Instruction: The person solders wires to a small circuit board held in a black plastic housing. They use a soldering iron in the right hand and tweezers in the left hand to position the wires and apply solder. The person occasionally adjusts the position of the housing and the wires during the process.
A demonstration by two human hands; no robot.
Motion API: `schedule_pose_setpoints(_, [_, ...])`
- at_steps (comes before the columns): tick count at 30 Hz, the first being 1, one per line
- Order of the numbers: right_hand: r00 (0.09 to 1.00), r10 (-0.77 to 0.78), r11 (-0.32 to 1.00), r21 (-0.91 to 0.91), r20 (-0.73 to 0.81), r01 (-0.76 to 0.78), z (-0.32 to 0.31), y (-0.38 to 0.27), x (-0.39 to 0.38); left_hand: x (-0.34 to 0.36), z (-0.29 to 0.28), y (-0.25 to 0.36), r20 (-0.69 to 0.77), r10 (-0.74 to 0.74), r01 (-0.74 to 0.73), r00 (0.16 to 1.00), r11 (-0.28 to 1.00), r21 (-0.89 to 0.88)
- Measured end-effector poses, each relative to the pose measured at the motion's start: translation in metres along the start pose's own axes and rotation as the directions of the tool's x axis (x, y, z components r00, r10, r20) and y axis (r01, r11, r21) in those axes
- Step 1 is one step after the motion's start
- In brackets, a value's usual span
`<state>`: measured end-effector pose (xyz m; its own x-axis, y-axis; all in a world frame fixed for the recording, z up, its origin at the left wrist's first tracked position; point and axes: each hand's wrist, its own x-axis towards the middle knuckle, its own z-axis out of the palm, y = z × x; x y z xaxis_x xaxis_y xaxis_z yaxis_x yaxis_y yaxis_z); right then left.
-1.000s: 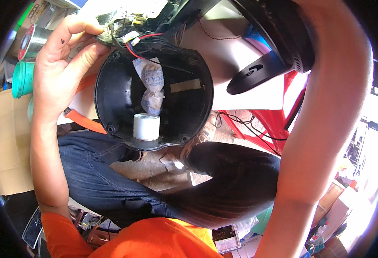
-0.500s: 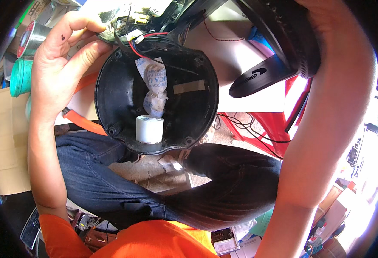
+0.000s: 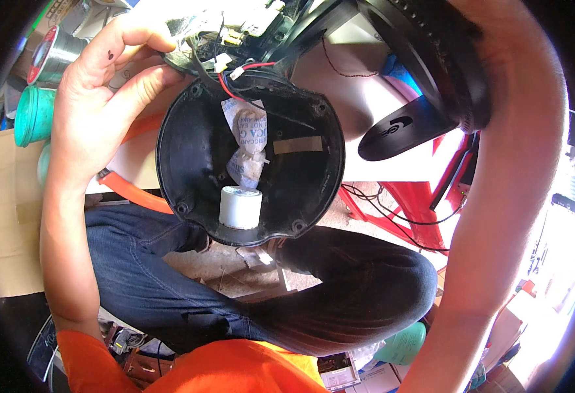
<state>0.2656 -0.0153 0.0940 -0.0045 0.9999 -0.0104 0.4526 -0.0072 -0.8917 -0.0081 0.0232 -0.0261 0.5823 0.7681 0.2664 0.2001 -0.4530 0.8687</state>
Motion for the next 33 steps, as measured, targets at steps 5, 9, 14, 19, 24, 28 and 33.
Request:
schedule_pose_setpoints(5, [1.0, 0.018, 1.0, 0.005, 0.01, -0.018, -0.002, -0.002, 0.006, 0.0, -0.002, 0.0, 0.02, 0.006, -0.006, 1.0, 0.999, 0.034])
schedule_pose_setpoints(9, [0.999, 0.034, 0.999, 0.013, 0.02, -0.034, -0.003, -0.005, 0.01, 0.0, -0.002, -0.002, 0.013, 0.027, -0.028, 1.0, 0.997, 0.069])
schedule_pose_setpoints(14, [0.999, 0.042, 0.999, 0.019, 0.033, -0.042, -0.003, -0.006, 0.012, 0.0, 0.0, -0.002, -0.014, -0.017, 0.016, 1.0, 1.0, -0.019])
schedule_pose_setpoints(19, [0.998, 0.051, 0.998, 0.032, 0.049, -0.053, -0.005, -0.007, 0.014, 0.001, 0.001, 0.001, -0.011, 0.004, -0.003, 1.0, 0.999, 0.044])
schedule_pose_setpoints(24, [0.996, 0.062, 0.997, 0.051, 0.067, -0.066, -0.006, -0.008, 0.015, 0.001, -0.002, 0.002, 0.01, -0.002, 0.001, 1.0, 0.994, 0.109])
schedule_pose_setpoints(28, [0.998, 0.051, 0.998, -0.041, 0.02, -0.05, -0.001, -0.011, 0.014, 0.002, -0.001, 0.004, 0.0, 0.001, -0.001, 1.0, 0.994, 0.106])
schedule_pose_setpoints(33, [0.991, -0.042, 0.975, -0.22, -0.131, 0.013, 0.017, -0.009, 0.008, 0.002, -0.002, 0.006, 0.004, -0.019, 0.019, 1.0, 0.995, 0.096])
